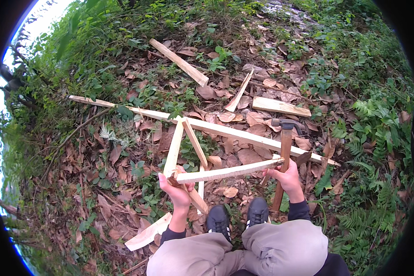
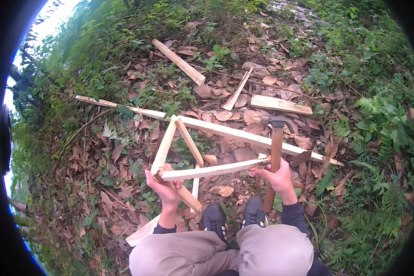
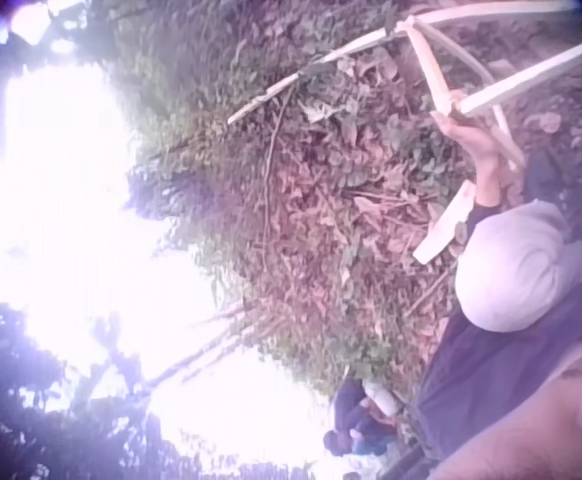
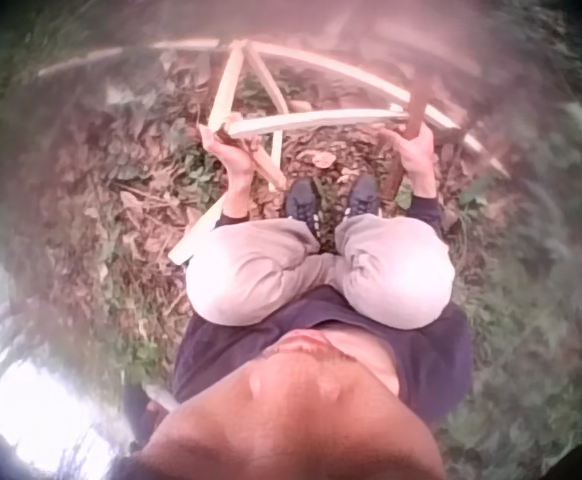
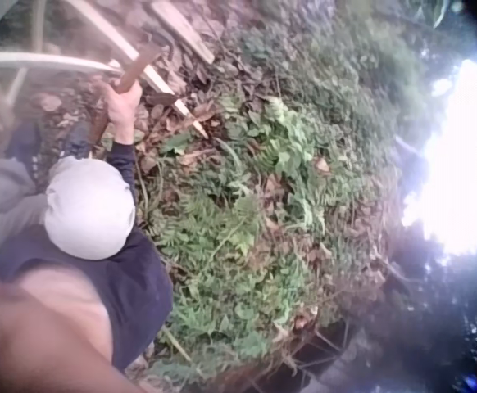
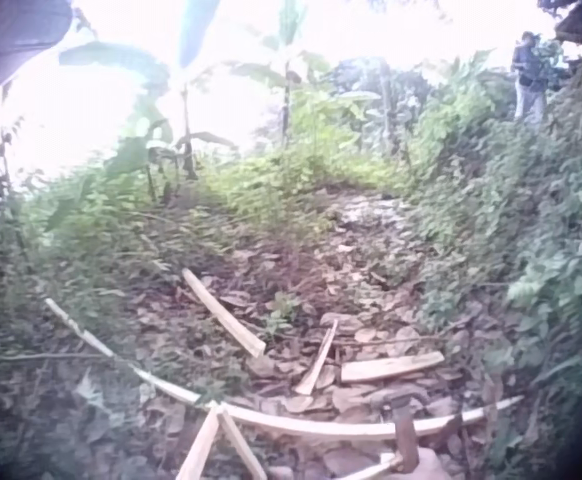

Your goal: The person assembles a small wooden frame on the forest floor using a hammer to drive nails into the joints. They position several wooden planks to form a rectangular base and add cross supports, occasionally adjusting the pieces to ensure alignment.

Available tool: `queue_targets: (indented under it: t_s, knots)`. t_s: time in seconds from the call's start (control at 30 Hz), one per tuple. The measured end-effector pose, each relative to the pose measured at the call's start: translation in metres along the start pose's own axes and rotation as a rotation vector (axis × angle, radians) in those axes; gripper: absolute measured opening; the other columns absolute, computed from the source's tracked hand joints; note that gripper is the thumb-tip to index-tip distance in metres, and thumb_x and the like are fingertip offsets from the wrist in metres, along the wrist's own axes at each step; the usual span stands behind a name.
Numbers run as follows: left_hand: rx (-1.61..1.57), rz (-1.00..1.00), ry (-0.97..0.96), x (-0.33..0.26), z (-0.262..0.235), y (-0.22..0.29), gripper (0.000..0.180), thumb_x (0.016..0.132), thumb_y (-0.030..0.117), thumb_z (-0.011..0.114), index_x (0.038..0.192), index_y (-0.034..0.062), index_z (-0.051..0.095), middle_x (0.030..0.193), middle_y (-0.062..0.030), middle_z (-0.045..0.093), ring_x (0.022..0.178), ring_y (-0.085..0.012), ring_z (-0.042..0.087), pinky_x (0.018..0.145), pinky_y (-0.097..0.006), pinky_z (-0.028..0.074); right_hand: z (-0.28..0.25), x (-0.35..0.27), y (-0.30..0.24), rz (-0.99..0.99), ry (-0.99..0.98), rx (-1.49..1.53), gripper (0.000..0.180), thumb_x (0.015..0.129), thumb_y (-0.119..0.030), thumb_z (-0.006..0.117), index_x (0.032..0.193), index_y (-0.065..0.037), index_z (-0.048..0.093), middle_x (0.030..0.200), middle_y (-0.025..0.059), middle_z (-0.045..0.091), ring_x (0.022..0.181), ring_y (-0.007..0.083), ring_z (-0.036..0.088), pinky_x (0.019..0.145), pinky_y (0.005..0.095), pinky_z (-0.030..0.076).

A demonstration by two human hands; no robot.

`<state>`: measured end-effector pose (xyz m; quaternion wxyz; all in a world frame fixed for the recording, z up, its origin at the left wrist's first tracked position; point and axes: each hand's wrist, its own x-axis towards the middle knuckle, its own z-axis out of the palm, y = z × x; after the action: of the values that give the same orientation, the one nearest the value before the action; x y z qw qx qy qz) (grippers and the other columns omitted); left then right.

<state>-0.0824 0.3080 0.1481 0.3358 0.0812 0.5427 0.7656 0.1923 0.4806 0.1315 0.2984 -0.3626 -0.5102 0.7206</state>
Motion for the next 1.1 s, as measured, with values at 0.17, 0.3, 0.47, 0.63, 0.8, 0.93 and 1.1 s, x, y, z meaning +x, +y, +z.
queue_targets:
  t_s: [0.17, 0.3, 0.47, 0.63, 0.8, 0.93, 1.1]
  knots:
    - [0.011, 0.025, 0.033, -0.002, -0.007, -0.008, 0.075, 0.098, 0.073, 0.018, 0.091, 0.0061, 0.05, 0.059, -0.0001, 0.042, 0.042, -0.0117, 0.036, 0.04, -0.027, 0.028, 0.004, -0.004, -0.003, 0.045, 0.018, -0.027, 0.027, 0.085, 0.006, 0.073, 0.1, -0.001, 0.052, 0.093, 0.0149, 0.07, 0.086, 0.025, 0.074, 0.077, 0.036, 0.061]
    - [0.028, 0.028, 0.05, 0.0, 0.004, -0.004, 0.074, 0.097, 0.073, 0.02, 0.087, 0.0062, 0.05, 0.056, 0.0011, 0.038, 0.041, -0.0113, 0.031, 0.04, -0.028, 0.026, 0.002, -0.01, 0.001, -0.004, -0.009, -0.094, 0.031, 0.089, 0.0, 0.072, 0.084, -0.008, 0.042, 0.088, 0.018, 0.072, 0.078, 0.0207, 0.071, 0.07, 0.0335, 0.058]
    - [0.005, 0.013, 0.047, 0.004, 0.007, -0.007, 0.075, 0.097, 0.074, 0.021, 0.088, 0.0061, 0.05, 0.052, 0.0014, 0.035, 0.039, -0.0115, 0.03, 0.039, -0.028, 0.026, -0.002, -0.012, -0.003, 0.017, 0.018, -0.088, 0.034, 0.089, -0.004, 0.076, 0.084, -0.009, 0.043, 0.086, 0.0163, 0.071, 0.082, 0.0213, 0.072, 0.069, 0.0338, 0.06]
    - [0.03, 0.024, 0.053, 0.003, 0.005, -0.006, 0.075, 0.096, 0.074, 0.02, 0.088, 0.0062, 0.05, 0.051, 0.0014, 0.036, 0.039, -0.0116, 0.03, 0.039, -0.029, 0.027, 0.001, -0.012, -0.009, 0.019, 0.045, -0.077, 0.035, 0.088, -0.004, 0.077, 0.084, -0.008, 0.043, 0.081, 0.0091, 0.065, 0.082, 0.0222, 0.073, 0.067, 0.035, 0.062]
    - [0.003, 0.031, 0.066, 0.004, 0.005, -0.002, 0.075, 0.097, 0.074, 0.02, 0.087, 0.0067, 0.05, 0.051, 0.0021, 0.035, 0.039, -0.0114, 0.03, 0.039, -0.028, 0.027, 0.008, -0.016, -0.019, 0.049, 0.046, -0.085, 0.034, 0.088, -0.003, 0.077, 0.084, -0.008, 0.043, 0.079, 0.0064, 0.062, 0.084, 0.0226, 0.073, 0.067, 0.0357, 0.062]
    - [0.016, 0.012, 0.041, 0.006, 0.001, -0.004, 0.074, 0.096, 0.075, 0.021, 0.087, 0.0077, 0.05, 0.053, 0.0022, 0.035, 0.04, -0.0112, 0.03, 0.04, -0.028, 0.027, 0.008, -0.013, -0.012, 0.048, 0.035, -0.056, 0.034, 0.088, -0.001, 0.076, 0.085, -0.008, 0.043, 0.08, 0.0072, 0.062, 0.086, 0.023, 0.073, 0.067, 0.0351, 0.062]
    - [-0.003, -0.086, 0.041, 0.02, 0.002, 0.007, 0.075, 0.097, 0.074, 0.021, 0.086, 0.007, 0.053, 0.055, -0.0009, 0.043, 0.043, -0.0134, 0.038, 0.042, -0.028, 0.031, 0.008, -0.013, -0.014, 0.074, 0.004, 0.031, 0.033, 0.088, -0.001, 0.075, 0.086, -0.009, 0.043, 0.092, 0.0123, 0.068, 0.09, 0.0249, 0.073, 0.076, 0.0365, 0.061]
